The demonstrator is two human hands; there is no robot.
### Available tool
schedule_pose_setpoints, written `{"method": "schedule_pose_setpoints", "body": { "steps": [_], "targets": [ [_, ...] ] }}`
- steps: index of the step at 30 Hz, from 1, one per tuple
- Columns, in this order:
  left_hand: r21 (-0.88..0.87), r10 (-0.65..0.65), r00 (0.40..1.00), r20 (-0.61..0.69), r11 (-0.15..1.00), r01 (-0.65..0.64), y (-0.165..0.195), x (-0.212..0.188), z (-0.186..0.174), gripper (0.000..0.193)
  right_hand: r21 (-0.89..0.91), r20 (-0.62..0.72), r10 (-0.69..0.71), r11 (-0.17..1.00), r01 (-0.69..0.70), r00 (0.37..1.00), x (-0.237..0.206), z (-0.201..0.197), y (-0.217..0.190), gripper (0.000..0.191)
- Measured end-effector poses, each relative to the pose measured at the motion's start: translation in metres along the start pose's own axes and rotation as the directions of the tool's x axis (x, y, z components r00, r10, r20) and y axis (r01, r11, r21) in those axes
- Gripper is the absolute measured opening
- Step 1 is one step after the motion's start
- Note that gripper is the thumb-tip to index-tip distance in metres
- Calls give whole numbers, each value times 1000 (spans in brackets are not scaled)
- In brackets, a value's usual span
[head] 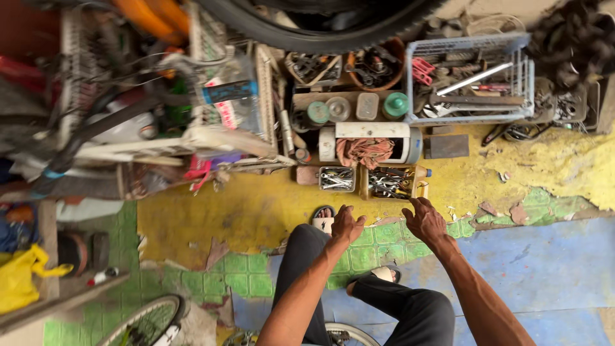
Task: The person coils a black cable, then walks to a green bicycle and routes the cable through the handlebar area. They adjust the cable with both hands, pull it taut, and secure it near the brake lever. The person then picks up a rag and a pair of pliers from a nearby table.
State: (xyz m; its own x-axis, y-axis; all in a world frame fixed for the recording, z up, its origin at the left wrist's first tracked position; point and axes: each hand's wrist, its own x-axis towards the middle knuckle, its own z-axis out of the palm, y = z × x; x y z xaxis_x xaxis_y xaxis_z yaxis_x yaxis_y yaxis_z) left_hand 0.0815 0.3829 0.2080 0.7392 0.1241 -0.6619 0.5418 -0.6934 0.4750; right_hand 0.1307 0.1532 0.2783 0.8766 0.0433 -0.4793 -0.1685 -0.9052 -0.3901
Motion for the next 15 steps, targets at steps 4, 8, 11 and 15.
{"method": "schedule_pose_setpoints", "body": {
  "steps": [4,8,11,15],
  "targets": [
    [-52,-22,999,-41,998,20,-15,-19,-30,66,-37,63,-46,998,48,997,-2,-11,-31,51],
    [-2,94,979,-179,995,-96,-35,-34,-61,60,-42,80,-69,996,72,994,-6,-10,-63,51],
    [-26,182,936,-301,980,-199,-41,-41,-81,61,-112,176,-12,993,32,984,-7,-7,-83,50],
    [-195,-73,965,-251,981,23,-44,-55,-114,51,-118,182,-162,976,185,970,-6,-2,-105,48]
  ]
}}
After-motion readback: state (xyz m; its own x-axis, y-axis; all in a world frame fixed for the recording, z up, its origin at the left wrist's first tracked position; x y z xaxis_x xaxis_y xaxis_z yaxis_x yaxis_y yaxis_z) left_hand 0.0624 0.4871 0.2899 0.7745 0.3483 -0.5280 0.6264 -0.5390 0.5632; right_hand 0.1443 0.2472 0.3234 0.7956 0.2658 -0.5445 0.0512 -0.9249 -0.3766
